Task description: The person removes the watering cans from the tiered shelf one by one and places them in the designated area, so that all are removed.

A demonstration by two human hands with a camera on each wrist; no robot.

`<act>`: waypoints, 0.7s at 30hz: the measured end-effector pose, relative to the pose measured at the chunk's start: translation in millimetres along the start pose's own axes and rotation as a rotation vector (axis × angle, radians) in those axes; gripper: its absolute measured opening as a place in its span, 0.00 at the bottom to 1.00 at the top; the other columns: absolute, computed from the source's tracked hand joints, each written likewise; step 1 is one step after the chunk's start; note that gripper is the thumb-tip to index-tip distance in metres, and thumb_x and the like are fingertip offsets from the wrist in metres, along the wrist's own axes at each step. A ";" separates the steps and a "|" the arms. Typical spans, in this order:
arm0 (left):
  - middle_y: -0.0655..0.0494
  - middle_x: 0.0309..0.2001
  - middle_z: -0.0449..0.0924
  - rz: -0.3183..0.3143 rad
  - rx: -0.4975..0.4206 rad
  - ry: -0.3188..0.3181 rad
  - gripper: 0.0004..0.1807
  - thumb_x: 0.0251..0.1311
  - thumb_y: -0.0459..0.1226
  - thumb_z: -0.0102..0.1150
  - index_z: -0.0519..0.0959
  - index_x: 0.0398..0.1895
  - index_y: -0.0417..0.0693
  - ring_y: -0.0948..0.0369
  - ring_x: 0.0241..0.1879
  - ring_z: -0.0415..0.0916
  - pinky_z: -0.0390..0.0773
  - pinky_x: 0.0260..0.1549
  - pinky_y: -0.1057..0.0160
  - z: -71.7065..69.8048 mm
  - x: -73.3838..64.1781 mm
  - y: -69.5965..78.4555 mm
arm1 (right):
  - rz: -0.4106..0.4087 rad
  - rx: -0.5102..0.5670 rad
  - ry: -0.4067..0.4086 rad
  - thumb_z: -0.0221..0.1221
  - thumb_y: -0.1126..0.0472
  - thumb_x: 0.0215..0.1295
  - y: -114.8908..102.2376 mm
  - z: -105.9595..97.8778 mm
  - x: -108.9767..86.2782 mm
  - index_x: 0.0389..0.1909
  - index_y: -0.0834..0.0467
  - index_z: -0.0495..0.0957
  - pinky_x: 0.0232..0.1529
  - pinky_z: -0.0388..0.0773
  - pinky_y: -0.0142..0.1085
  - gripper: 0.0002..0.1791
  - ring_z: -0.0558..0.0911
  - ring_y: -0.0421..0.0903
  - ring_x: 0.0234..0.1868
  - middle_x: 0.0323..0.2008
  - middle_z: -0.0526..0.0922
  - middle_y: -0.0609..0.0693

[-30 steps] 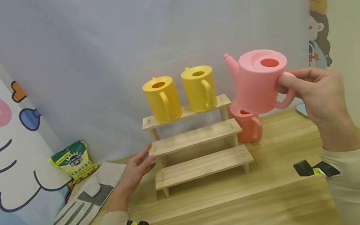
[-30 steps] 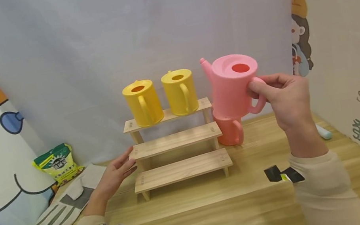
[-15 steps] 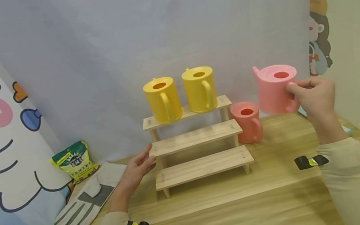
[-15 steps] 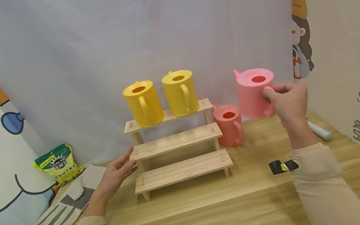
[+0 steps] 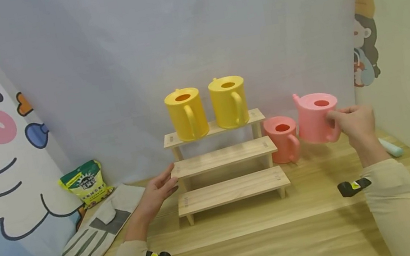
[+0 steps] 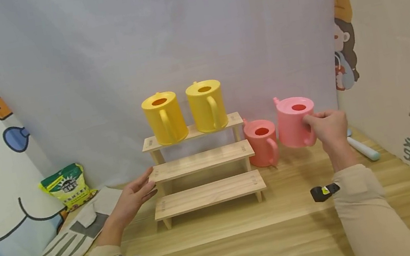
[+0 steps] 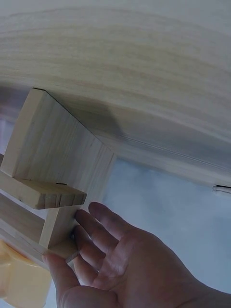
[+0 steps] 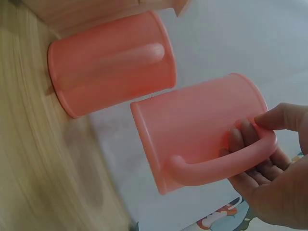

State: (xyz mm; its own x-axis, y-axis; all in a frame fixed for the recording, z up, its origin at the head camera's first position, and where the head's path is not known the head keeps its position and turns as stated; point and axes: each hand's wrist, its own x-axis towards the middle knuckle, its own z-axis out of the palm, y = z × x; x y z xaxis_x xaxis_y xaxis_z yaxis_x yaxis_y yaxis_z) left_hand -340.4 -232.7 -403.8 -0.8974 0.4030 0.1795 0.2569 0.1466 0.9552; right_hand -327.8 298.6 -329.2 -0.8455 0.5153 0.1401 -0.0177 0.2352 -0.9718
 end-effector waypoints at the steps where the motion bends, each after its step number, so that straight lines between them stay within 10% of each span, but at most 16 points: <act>1: 0.48 0.80 0.43 -0.003 0.001 0.001 0.35 0.77 0.43 0.51 0.50 0.80 0.47 0.47 0.76 0.48 0.62 0.68 0.47 0.0 0.2 -0.1 | 0.003 -0.008 -0.001 0.66 0.62 0.56 2.4 0.5 0.9 0.12 0.52 0.82 0.26 0.72 0.32 0.13 0.70 0.44 0.33 0.16 0.76 0.38; 21: 0.49 0.80 0.42 -0.016 -0.012 0.006 0.36 0.76 0.43 0.51 0.50 0.80 0.45 0.48 0.76 0.47 0.62 0.68 0.48 0.1 -0.2 0.2 | 0.082 -0.021 -0.104 0.64 0.60 0.59 44.4 13.4 12.1 0.22 0.56 0.81 0.39 0.74 0.33 0.08 0.75 0.42 0.36 0.23 0.78 0.40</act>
State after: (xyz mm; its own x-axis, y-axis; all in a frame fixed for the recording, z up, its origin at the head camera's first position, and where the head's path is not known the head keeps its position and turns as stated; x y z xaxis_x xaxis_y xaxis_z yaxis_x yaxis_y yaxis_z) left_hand -340.2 -232.6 -403.7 -0.9036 0.3949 0.1658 0.2383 0.1420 0.9608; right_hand -346.0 304.2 -373.2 -0.8944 0.4457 0.0390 0.0639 0.2134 -0.9749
